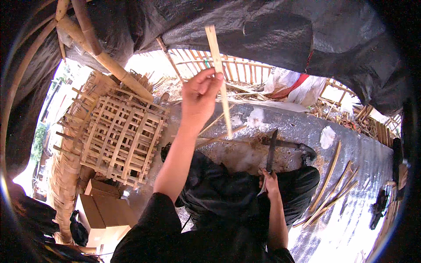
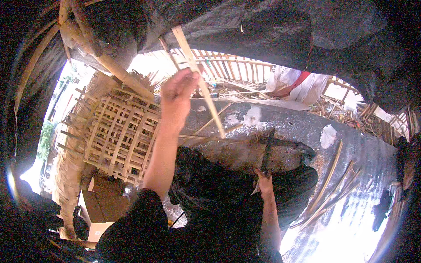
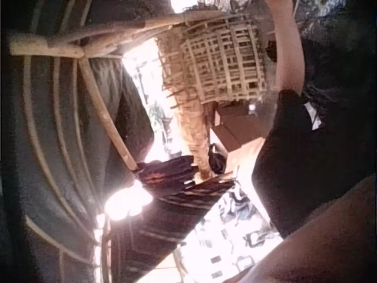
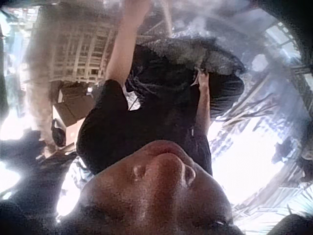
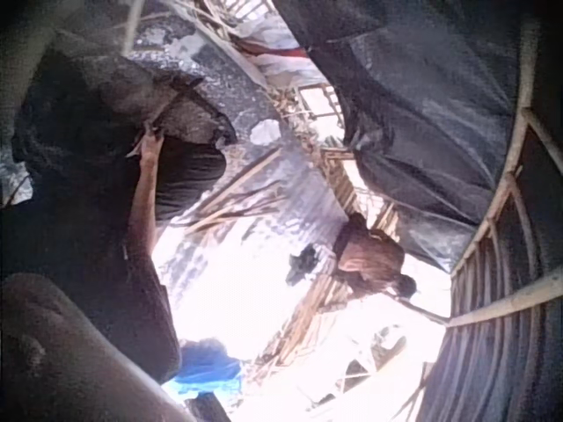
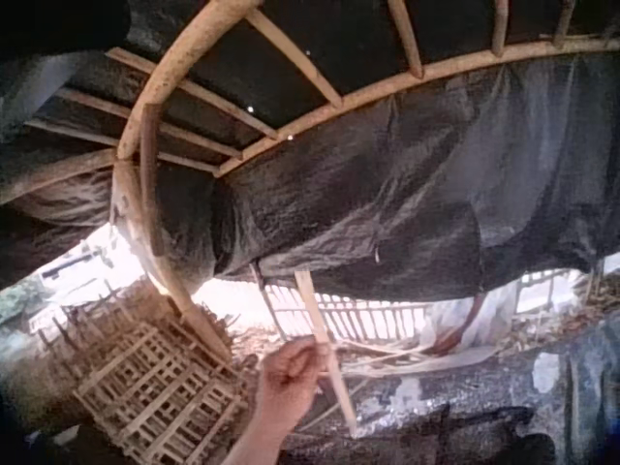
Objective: The person carves thin strips of wood using a machete while sitting on the floor. The person holds several strips together, trims the edges to shape them, and then handles a small wooden basket structure.
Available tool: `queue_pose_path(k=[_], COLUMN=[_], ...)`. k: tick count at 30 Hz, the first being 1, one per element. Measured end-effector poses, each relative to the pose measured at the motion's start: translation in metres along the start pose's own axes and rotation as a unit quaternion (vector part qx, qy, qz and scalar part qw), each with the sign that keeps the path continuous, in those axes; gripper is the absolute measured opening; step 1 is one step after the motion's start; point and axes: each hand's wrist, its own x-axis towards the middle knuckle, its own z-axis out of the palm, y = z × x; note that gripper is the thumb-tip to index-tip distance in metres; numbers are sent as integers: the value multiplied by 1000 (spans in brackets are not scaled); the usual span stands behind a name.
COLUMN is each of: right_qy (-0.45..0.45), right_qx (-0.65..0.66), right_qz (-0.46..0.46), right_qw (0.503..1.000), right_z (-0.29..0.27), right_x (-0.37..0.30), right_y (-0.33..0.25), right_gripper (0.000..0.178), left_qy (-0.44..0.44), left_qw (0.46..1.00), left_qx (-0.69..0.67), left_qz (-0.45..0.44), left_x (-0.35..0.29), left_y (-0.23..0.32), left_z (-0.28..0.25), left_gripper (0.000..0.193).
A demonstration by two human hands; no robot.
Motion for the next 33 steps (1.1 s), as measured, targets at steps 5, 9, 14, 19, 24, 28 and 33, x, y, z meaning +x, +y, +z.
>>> queue_pose_path(k=[5,9,14,19,24,28,33], right_qy=[35,44,42,37,42,33,30], right_qx=[-65,-68,-76,-106,-169,-155,-171], right_qz=[-19,-23,-17,-48,-40,-152,-81], right_qw=[997,996,996,992,984,976,981], right_z=[-10,-1,-11,-5,3,-8,-8], right_x=[19,10,18,12,5,21,18], right_y=[24,15,25,19,5,25,23], right_gripper=[29,30,27,30,34,38,43], left_qy=[-27,-53,-72,-113,-96,-81,-68], left_qw=[999,999,997,990,988,993,995], left_qx=[1,-8,26,89,113,89,48], left_qz=[-36,6,9,-2,35,2,-54], left_x=[-16,-25,-33,-42,-49,-56,-66], left_y=[-58,-86,-83,-74,-88,-101,-103], left_z=[20,23,21,17,13,14,5], left_gripper=[17,16,20,20,21,19,17])
